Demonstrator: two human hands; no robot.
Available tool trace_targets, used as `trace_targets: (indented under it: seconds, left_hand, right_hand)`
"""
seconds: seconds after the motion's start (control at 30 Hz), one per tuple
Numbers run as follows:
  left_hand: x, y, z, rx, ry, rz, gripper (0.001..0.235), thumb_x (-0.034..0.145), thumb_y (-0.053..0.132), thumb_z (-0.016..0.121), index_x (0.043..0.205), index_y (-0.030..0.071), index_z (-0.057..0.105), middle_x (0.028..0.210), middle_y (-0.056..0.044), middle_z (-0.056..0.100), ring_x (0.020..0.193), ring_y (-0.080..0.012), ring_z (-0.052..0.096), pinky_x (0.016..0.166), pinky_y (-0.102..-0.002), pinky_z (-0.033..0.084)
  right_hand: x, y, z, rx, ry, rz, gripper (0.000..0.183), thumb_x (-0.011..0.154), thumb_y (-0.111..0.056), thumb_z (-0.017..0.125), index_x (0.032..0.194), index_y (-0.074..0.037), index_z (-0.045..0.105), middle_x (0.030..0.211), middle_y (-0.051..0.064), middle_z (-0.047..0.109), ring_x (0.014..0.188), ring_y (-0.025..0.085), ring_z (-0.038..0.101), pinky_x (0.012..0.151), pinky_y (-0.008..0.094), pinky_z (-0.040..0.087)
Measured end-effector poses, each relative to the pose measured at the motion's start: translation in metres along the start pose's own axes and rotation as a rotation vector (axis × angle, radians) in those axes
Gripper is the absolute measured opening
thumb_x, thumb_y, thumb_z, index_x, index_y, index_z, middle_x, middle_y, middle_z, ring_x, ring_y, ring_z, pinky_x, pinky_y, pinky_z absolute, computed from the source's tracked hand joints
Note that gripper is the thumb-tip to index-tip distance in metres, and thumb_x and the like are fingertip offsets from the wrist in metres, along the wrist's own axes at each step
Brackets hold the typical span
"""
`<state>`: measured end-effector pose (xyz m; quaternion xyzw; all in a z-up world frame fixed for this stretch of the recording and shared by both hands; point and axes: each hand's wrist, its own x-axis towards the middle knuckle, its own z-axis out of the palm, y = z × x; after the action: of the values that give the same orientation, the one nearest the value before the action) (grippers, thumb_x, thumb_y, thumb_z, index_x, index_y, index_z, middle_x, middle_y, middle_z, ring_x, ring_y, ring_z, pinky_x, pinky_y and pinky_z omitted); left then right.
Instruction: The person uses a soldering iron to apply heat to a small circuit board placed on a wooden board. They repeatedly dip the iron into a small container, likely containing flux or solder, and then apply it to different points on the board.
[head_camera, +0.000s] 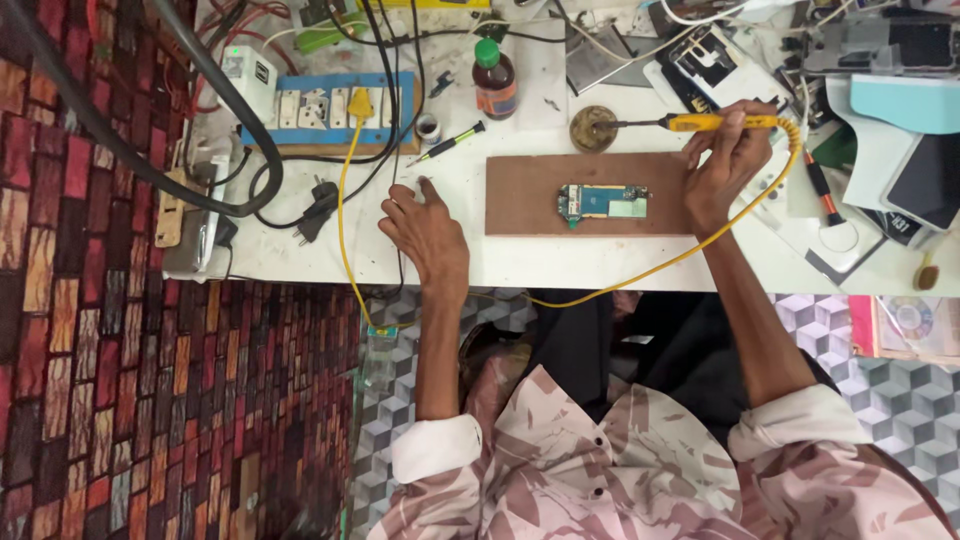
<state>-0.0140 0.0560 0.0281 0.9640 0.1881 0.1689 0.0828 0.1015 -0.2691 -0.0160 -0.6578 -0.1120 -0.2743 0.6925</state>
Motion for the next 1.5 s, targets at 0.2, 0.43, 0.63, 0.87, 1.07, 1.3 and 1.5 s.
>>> trace_targets:
  seconds: [0.2, 0.43, 0.63, 0.87, 1.07, 1.3, 1.5]
  left_hand:
    - [-0.013, -0.008, -0.004, -0.051, -0.103, 0.071, 0.037, 0.076, -0.009, 0.065, 0.111, 0.0, 0.07, 0.113, -0.016, 0.054, 0.108, -0.0328, 0.05, 0.087, -0.046, 0.038]
    - [-0.027, -0.013, -0.019, -0.019, -0.137, 0.22, 0.022, 0.077, -0.009, 0.064, 0.097, -0.003, 0.071, 0.11, -0.018, 0.056, 0.103, -0.0322, 0.053, 0.087, -0.045, 0.039]
    - [-0.039, -0.015, -0.033, 0.07, -0.202, 0.363, 0.015, 0.082, -0.004, 0.064, 0.095, -0.005, 0.071, 0.107, -0.017, 0.056, 0.102, -0.0319, 0.053, 0.088, -0.044, 0.041]
    - [-0.053, -0.015, -0.047, 0.08, -0.242, 0.498, 0.054, 0.086, 0.026, 0.071, 0.123, -0.013, 0.065, 0.108, -0.013, 0.057, 0.101, -0.0275, 0.053, 0.088, -0.041, 0.042]
    - [-0.053, -0.009, -0.066, 0.08, -0.356, 0.563, 0.068, 0.075, 0.044, 0.075, 0.114, -0.012, 0.068, 0.105, -0.012, 0.057, 0.099, -0.0261, 0.053, 0.087, -0.041, 0.041]
    - [-0.056, -0.013, -0.056, 0.193, -0.2, 0.781, 0.003, 0.075, 0.007, 0.071, 0.078, 0.006, 0.071, 0.1, -0.005, 0.064, 0.092, -0.0164, 0.063, 0.089, -0.032, 0.047]
    - [-0.069, -0.02, -0.038, 0.132, -0.198, 0.821, 0.007, 0.071, 0.004, 0.069, 0.069, 0.009, 0.066, 0.1, -0.008, 0.066, 0.082, -0.0181, 0.068, 0.079, -0.033, 0.052]
  right_hand:
    - [0.0, 0.0, -0.001, -0.059, 0.001, -0.007, 0.031, 0.124, -0.028, 0.045, 0.113, 0.0, 0.048, 0.083, 0.008, 0.053, 0.055, 0.013, 0.055, 0.048, 0.024, 0.042]
    - [-0.003, 0.001, -0.001, 0.006, -0.036, 0.022, 0.03, 0.123, -0.028, 0.047, 0.115, 0.001, 0.049, 0.085, 0.008, 0.054, 0.056, 0.014, 0.056, 0.049, 0.023, 0.041]
    - [-0.001, 0.002, 0.0, 0.011, -0.035, 0.009, 0.031, 0.122, -0.027, 0.049, 0.113, 0.002, 0.051, 0.098, 0.009, 0.054, 0.058, 0.014, 0.056, 0.05, 0.024, 0.043]
    - [-0.002, 0.0, -0.001, -0.001, -0.054, 0.01, 0.031, 0.123, -0.028, 0.049, 0.113, 0.002, 0.051, 0.092, 0.009, 0.054, 0.058, 0.014, 0.056, 0.051, 0.024, 0.043]
    - [-0.001, 0.002, -0.001, 0.013, -0.046, 0.008, 0.031, 0.122, -0.028, 0.051, 0.113, 0.001, 0.05, 0.095, 0.009, 0.054, 0.058, 0.014, 0.056, 0.051, 0.023, 0.042]
    - [-0.001, 0.001, -0.002, 0.051, -0.031, 0.046, 0.031, 0.12, -0.029, 0.053, 0.113, 0.002, 0.05, 0.091, 0.008, 0.053, 0.056, 0.013, 0.054, 0.05, 0.024, 0.041]
    - [-0.001, -0.003, 0.001, 0.015, -0.041, 0.024, 0.032, 0.121, -0.029, 0.053, 0.113, 0.002, 0.051, 0.094, 0.008, 0.053, 0.058, 0.014, 0.056, 0.051, 0.023, 0.041]
